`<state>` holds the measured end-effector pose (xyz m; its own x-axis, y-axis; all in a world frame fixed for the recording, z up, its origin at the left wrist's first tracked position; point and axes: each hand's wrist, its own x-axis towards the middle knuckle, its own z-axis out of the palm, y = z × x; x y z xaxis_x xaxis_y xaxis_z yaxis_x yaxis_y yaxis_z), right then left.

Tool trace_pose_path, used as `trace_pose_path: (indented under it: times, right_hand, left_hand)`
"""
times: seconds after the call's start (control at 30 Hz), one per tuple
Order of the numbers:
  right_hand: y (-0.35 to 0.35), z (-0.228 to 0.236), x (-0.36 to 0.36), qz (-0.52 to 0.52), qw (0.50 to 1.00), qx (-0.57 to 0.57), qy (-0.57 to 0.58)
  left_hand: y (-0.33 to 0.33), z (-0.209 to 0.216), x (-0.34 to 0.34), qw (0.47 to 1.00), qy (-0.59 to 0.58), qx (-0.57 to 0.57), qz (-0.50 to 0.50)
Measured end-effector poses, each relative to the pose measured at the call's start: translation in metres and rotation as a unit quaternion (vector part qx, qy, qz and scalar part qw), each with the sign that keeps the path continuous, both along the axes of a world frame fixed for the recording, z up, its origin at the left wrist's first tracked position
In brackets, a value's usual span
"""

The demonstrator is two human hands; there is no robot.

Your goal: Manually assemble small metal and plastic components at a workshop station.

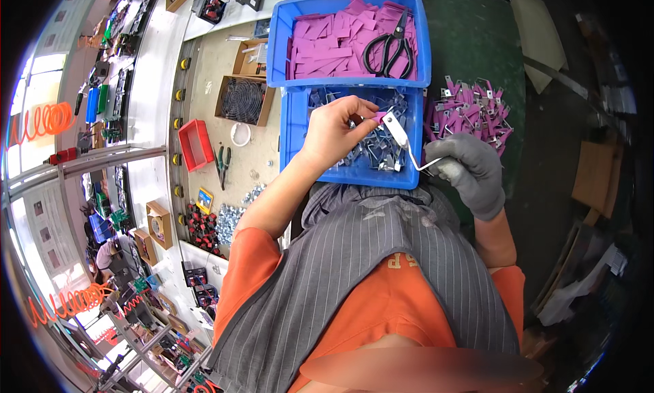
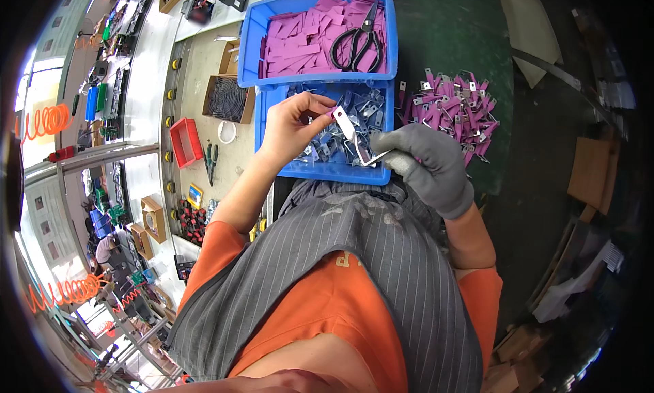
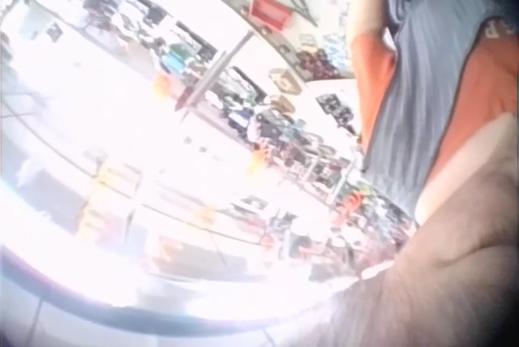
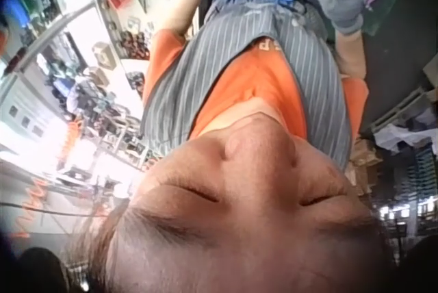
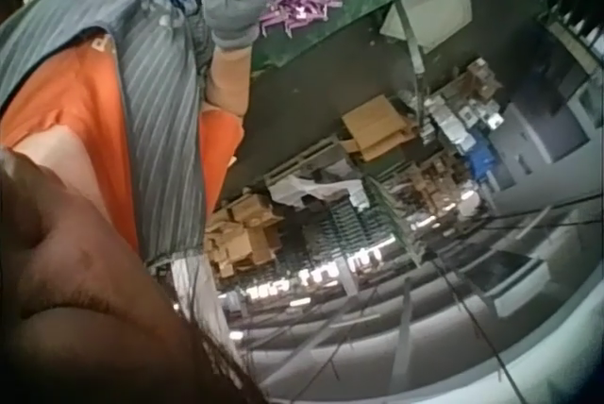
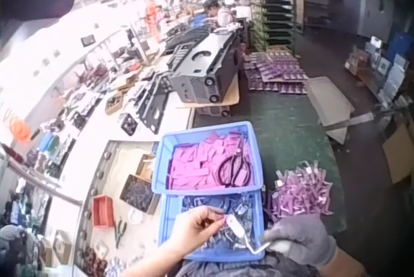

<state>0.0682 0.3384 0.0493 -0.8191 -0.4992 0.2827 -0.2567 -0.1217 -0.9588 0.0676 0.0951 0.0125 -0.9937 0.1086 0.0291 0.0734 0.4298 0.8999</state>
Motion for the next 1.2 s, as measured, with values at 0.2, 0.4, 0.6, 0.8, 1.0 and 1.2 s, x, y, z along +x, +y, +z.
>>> trace_pose_path:
  times: [0.2,0.4,0.6,0.8,1.0,1.2]
  right_hand:
    - [0.006,0.005,0.003,0.038,0.982,0.154,0.100]
    - [0.009,-0.008,-0.006,0.048,0.977,0.046,-0.203]
    - [-0.009,-0.038,-0.025,0.089,0.979,0.156,-0.100]
    - [0.013,-0.073,-0.037,-0.010,0.971,0.235,0.032]
    - [0.071,-0.157,-0.086,-0.215,0.941,0.260,-0.015]
    - [0.093,-0.186,-0.140,-0.274,0.805,0.514,0.111]
  left_hand:
    - [0.001,0.010,0.006,0.988,0.083,-0.083,-0.097]
    - [-0.005,0.005,0.000,0.952,0.147,-0.114,-0.242]
    - [0.005,0.012,0.004,0.945,0.095,-0.111,-0.292]
    - [-0.004,-0.001,0.010,0.956,0.184,-0.199,-0.108]
    - [-0.045,-0.059,0.040,0.953,-0.083,-0.288,-0.049]
    - [-0.055,-0.086,0.055,0.933,-0.131,-0.331,-0.042]
